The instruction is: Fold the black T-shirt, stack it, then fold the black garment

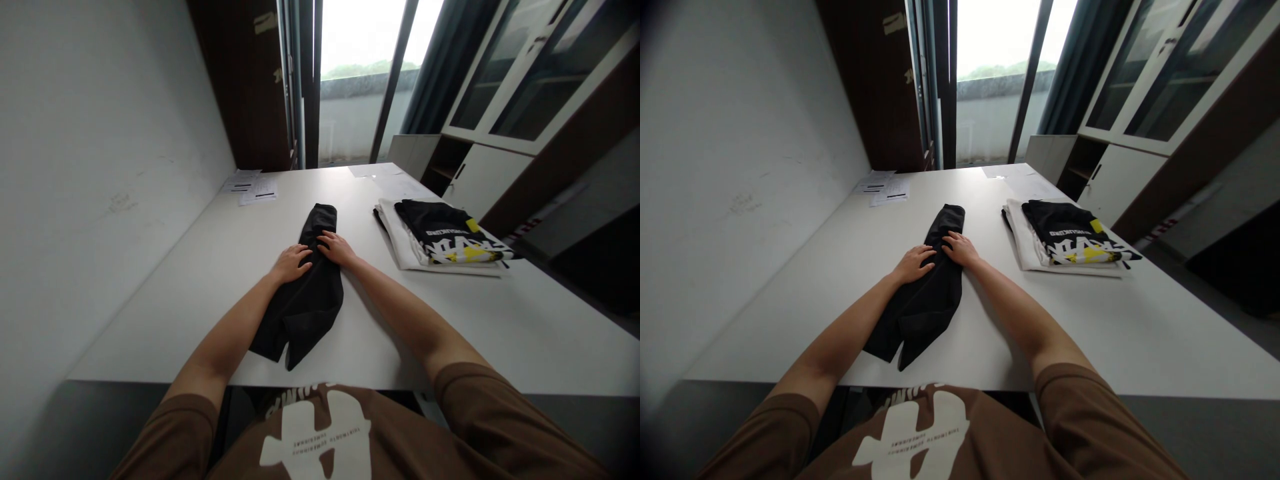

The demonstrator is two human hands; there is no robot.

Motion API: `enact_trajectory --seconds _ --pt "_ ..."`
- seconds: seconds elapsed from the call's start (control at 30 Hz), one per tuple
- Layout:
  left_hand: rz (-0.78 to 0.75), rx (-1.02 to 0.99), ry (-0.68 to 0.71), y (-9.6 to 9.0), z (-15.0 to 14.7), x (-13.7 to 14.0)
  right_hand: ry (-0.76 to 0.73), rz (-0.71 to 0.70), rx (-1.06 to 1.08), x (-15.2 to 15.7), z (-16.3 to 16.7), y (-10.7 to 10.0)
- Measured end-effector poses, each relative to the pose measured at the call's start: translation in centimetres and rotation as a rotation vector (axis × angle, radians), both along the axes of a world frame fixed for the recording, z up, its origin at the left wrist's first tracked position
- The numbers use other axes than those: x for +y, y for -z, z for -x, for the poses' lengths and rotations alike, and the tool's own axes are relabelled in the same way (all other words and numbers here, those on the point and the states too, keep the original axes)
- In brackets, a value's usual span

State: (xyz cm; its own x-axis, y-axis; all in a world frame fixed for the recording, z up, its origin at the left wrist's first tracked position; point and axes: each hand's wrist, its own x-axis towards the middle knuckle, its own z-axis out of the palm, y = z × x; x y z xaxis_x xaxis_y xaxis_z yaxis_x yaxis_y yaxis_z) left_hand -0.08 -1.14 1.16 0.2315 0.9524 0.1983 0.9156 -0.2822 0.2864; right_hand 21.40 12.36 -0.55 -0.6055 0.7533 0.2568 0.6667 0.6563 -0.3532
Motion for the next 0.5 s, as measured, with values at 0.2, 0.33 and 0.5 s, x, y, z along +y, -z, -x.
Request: enact_trajectory --seconds 0.2,0.33,0.5 --pt "-0.005 0.012 0.025 0.2 0.0 -0.01 0.017 -0.003 -0.02 -0.02 0.04 0.0" --pt "-0.009 0.016 0.053 0.26 -0.05 0.0 0.018 -0.003 -0.026 -0.02 0.03 -0.06" --pt "-0.009 0.006 0.087 0.49 0.05 0.15 0.018 0.002 -0.03 -0.18 0.03 -0.3"
